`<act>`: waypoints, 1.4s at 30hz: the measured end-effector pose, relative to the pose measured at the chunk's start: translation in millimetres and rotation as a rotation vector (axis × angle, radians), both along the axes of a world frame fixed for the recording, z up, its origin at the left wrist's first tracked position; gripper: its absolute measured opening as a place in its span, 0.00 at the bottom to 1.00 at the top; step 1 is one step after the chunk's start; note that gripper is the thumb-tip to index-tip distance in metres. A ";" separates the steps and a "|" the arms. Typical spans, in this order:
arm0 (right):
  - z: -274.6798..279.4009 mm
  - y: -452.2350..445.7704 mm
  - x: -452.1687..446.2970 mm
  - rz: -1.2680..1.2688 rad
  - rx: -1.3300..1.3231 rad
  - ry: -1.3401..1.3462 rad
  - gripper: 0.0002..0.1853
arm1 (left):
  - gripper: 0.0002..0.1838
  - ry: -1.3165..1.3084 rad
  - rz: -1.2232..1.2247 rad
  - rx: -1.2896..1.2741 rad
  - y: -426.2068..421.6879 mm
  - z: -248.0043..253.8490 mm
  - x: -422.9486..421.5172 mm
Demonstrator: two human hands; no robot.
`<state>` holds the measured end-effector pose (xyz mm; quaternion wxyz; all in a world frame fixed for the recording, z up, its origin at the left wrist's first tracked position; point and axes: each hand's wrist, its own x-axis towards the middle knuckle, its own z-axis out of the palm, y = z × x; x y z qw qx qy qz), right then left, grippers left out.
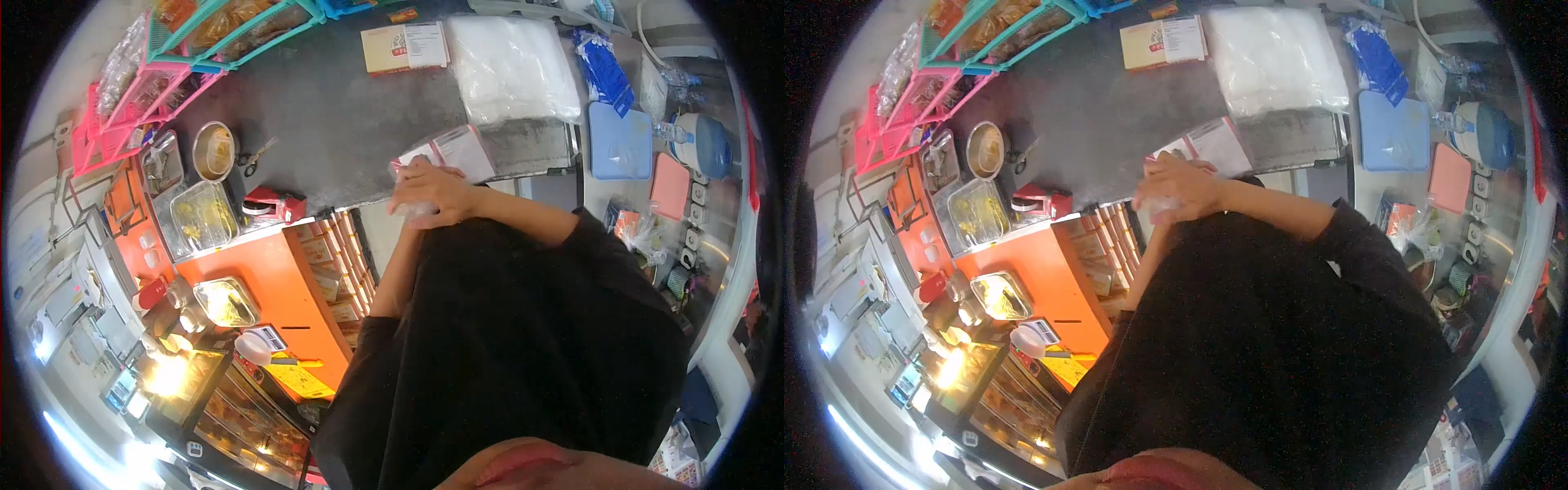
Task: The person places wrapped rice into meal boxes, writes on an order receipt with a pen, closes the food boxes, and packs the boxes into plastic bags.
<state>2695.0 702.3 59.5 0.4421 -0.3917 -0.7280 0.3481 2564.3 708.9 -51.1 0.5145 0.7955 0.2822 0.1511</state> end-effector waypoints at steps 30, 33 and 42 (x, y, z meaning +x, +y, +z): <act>-80.4 161.6 290.8 -1.125 -0.133 -0.214 0.06 | 0.04 -0.085 0.799 -0.025 37.4 -55.5 24.4; -156.4 226.0 349.4 -1.110 -0.446 -0.655 0.08 | 0.07 -0.065 0.842 -0.110 32.1 7.2 48.8; -169.4 242.3 356.8 -1.235 -0.786 -0.526 0.11 | 0.11 -0.001 0.981 -0.611 21.4 32.5 53.4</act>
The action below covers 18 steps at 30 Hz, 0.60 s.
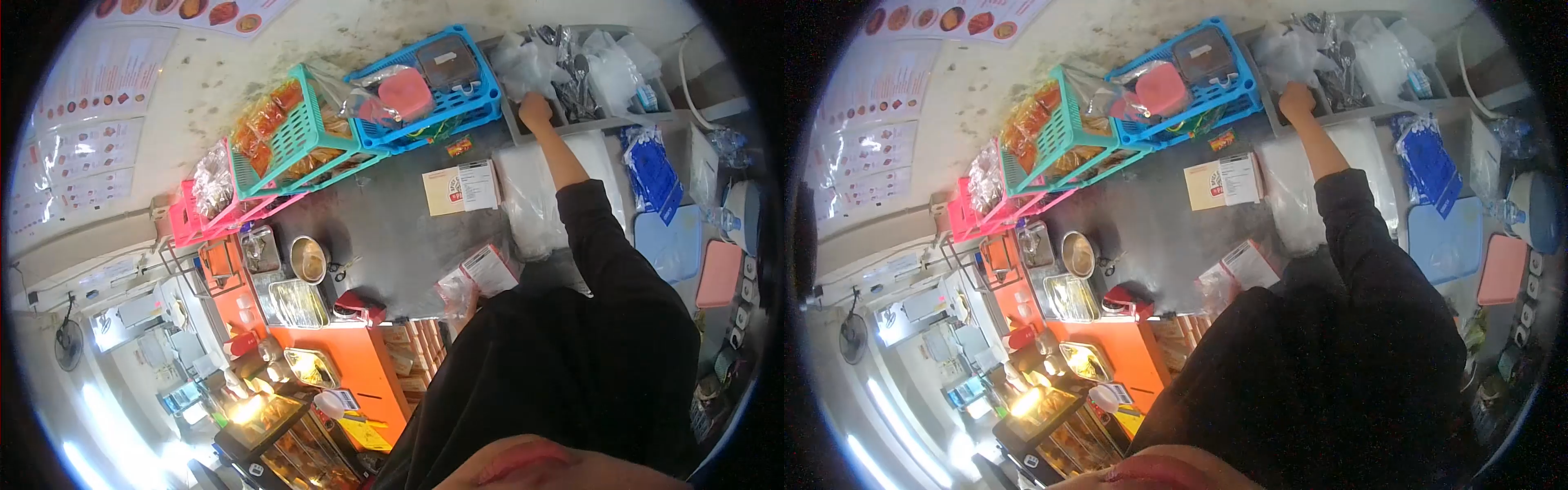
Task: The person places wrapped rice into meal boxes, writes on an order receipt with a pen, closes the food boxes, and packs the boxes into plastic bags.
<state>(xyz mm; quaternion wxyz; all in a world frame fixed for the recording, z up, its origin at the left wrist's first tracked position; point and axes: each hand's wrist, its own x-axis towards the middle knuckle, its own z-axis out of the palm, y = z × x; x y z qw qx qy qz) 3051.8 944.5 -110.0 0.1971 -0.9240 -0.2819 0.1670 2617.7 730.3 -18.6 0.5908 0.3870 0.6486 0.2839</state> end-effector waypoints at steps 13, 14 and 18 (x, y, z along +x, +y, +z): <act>60.9 -53.9 21.3 0.126 0.652 0.529 0.07 | 0.13 -0.002 -0.278 0.307 9.6 -7.1 -11.5; 65.6 -56.9 20.9 0.123 0.683 0.588 0.06 | 0.13 -0.018 -0.271 0.309 7.8 -13.1 -16.1; 97.6 -69.5 2.7 -0.006 0.890 0.833 0.05 | 0.13 -0.031 -0.262 0.260 11.1 -29.5 -21.3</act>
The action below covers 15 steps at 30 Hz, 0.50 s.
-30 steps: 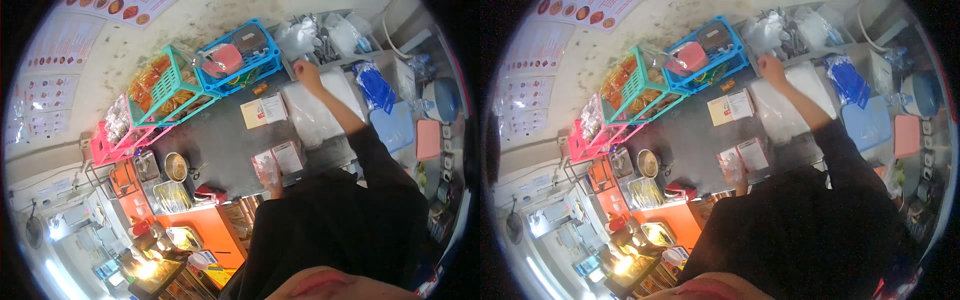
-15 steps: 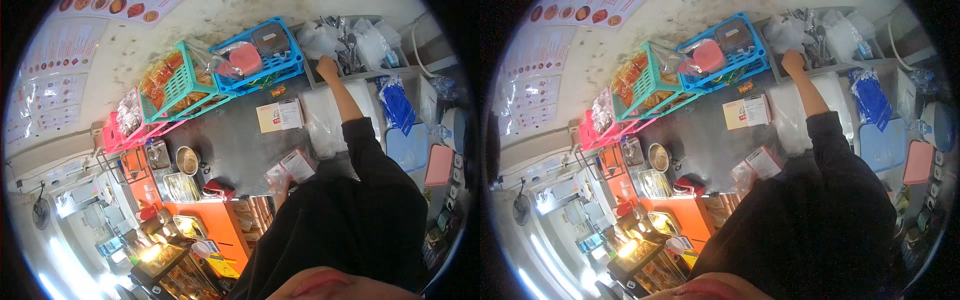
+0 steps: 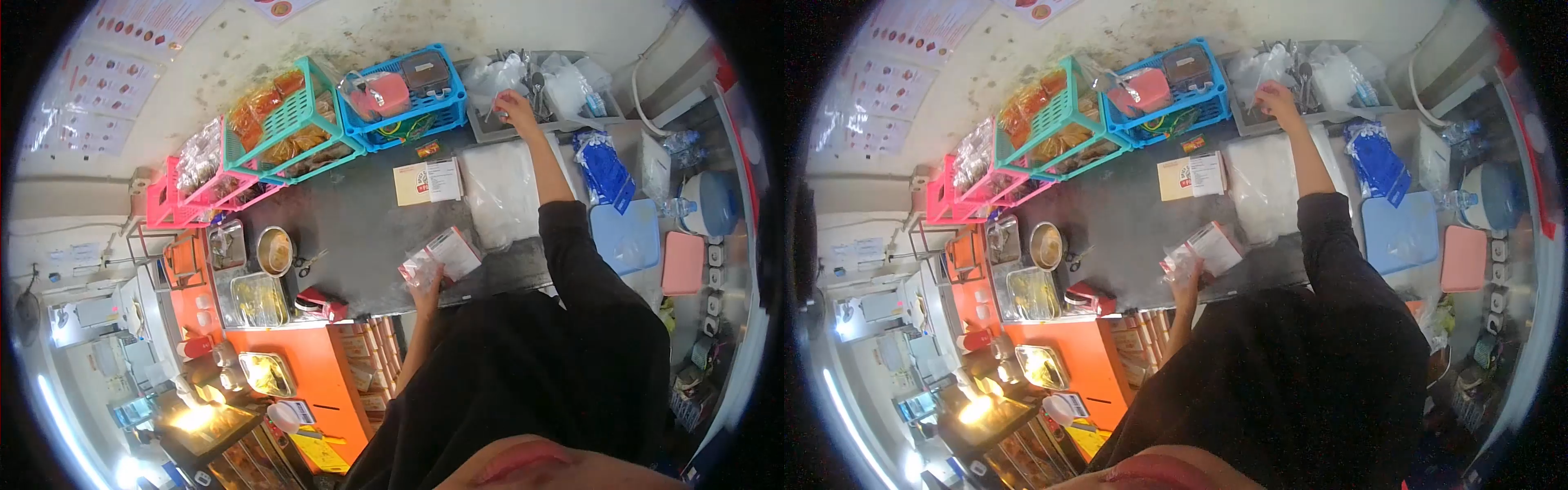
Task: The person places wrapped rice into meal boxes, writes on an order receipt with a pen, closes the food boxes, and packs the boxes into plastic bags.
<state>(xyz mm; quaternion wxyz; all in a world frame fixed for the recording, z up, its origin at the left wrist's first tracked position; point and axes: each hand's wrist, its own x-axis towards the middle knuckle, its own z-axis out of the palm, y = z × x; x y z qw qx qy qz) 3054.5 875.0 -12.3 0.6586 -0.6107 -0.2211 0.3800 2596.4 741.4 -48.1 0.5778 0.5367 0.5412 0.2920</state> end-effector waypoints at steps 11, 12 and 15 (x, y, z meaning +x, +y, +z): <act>11.3 6.0 -1.3 -0.093 0.184 0.039 0.06 | 0.12 -0.124 0.032 0.063 0.5 14.8 7.4; 14.4 5.6 -2.8 -0.086 0.184 0.042 0.06 | 0.12 -0.129 0.033 0.155 -0.4 20.3 8.7; 15.9 4.9 -2.8 -0.075 0.176 0.011 0.06 | 0.11 -0.101 0.047 0.129 -1.3 36.2 11.5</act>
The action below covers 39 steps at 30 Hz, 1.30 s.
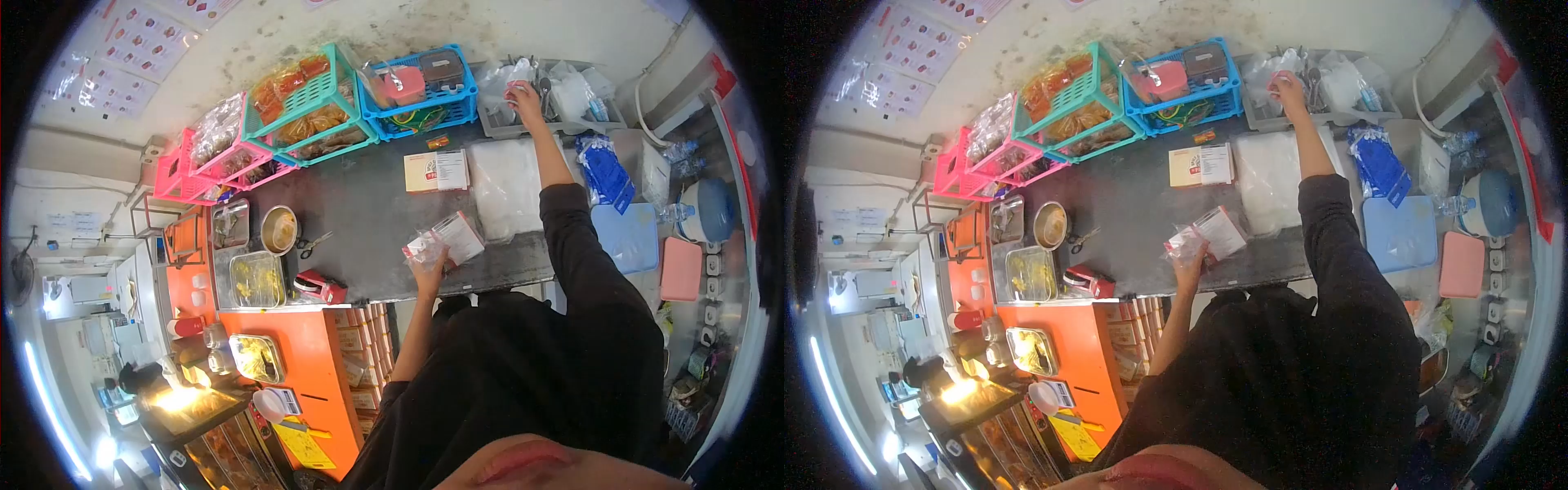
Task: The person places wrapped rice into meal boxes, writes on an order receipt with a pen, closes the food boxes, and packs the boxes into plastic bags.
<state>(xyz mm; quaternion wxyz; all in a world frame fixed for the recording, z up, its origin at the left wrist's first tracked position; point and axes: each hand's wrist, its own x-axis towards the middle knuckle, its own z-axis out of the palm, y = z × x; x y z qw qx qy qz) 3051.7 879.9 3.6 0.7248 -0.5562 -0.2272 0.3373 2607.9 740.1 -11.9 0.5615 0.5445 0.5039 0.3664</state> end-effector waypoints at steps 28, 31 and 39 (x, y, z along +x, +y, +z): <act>-17.3 -196.1 -329.2 0.493 -0.306 -0.639 0.10 | 0.20 0.671 -0.055 0.120 23.7 23.0 1.0; -10.8 -189.5 -342.8 0.397 -0.382 -0.464 0.09 | 0.20 0.625 -0.102 0.159 28.1 20.8 -0.6; -20.8 -177.6 -375.0 -0.017 -0.202 -0.630 0.14 | 0.15 0.657 -0.111 0.714 4.6 23.1 -0.9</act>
